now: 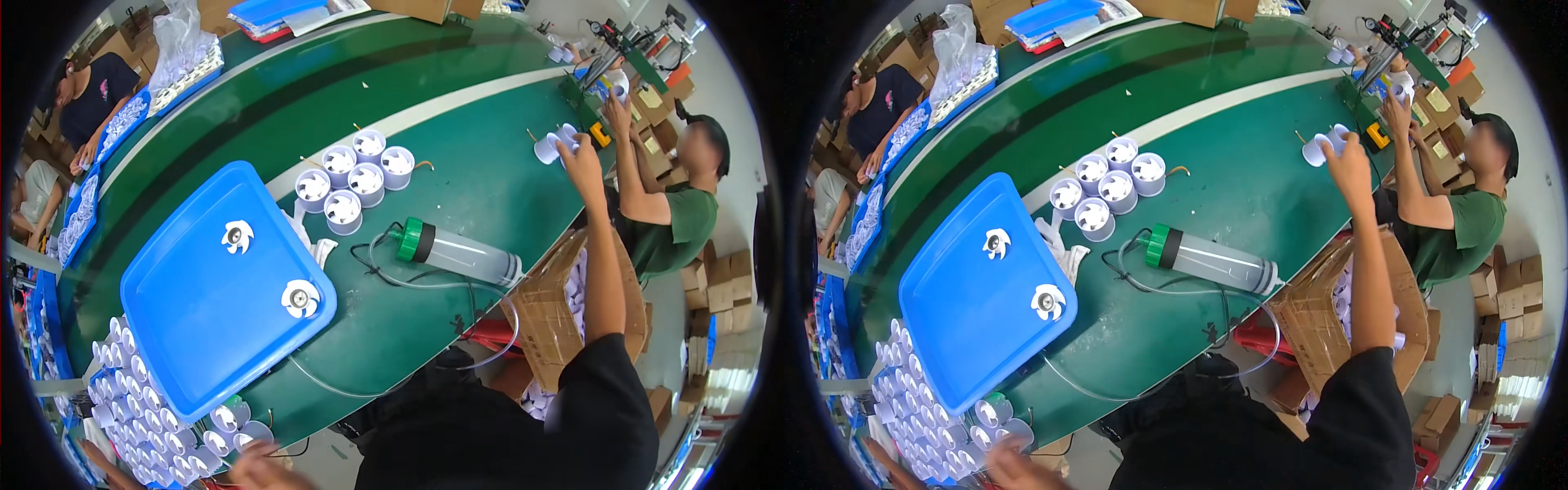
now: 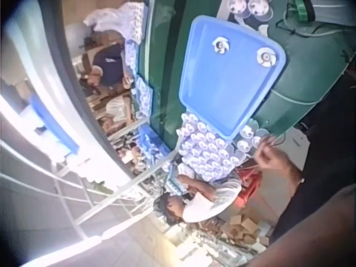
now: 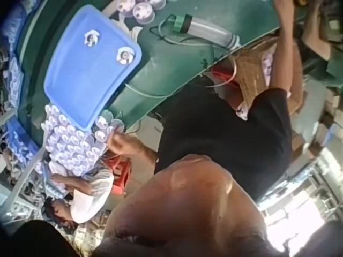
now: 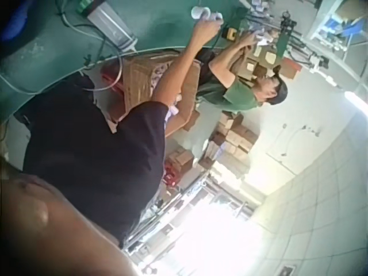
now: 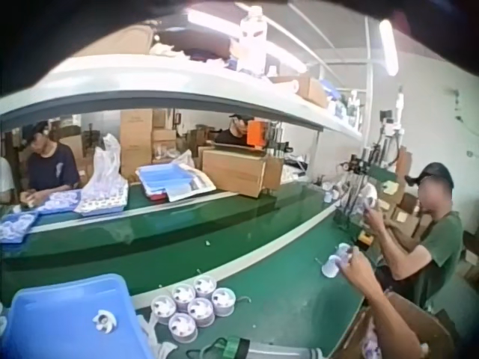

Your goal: The person is assembling small electronic cooling fans at a factory workstation, applying lubricant or glue to the housings and inserting fan blades.

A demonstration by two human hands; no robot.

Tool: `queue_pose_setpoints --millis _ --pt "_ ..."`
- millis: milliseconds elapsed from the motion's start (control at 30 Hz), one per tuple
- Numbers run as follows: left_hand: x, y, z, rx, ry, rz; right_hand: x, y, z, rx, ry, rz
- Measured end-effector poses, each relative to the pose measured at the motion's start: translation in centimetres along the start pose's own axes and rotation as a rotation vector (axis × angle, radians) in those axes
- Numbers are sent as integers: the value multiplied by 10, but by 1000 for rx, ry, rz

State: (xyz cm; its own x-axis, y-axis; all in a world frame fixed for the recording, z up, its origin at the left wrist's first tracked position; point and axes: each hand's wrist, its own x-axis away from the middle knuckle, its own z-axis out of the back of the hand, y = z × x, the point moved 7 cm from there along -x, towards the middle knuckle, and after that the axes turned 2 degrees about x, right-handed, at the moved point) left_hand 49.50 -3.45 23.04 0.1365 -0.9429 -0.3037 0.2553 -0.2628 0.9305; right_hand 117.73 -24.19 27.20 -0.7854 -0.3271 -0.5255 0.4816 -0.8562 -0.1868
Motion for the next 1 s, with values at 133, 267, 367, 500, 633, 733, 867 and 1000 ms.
queue_pose_setpoints --millis 133,267,367,500,633,733,867,1000 --pt "57 5 -93 240 -519 -189 -52 44 -66 258 -316 -227" --pt "56 8 -115 264 -565 -210 -86 123 -124 160 -503 -91" --pt "44 -3 -107 219 -506 -195 -110 170 -153 259 -447 53" --pt "39 -18 -90 210 -405 -158 -103 196 -143 64 -184 -19" --pt "41 -19 -95 152 -405 -138 -82 130 -109 -149 -228 107" --pt "38 -10 -104 77 -418 -179 -22 -54 -34 -477 -515 324" --pt "39 5 -128 -4 -509 -346 123 -233 73 -608 -663 486" --pt "40 6 -147 -141 -598 -389 234 -311 80 -542 -751 862"
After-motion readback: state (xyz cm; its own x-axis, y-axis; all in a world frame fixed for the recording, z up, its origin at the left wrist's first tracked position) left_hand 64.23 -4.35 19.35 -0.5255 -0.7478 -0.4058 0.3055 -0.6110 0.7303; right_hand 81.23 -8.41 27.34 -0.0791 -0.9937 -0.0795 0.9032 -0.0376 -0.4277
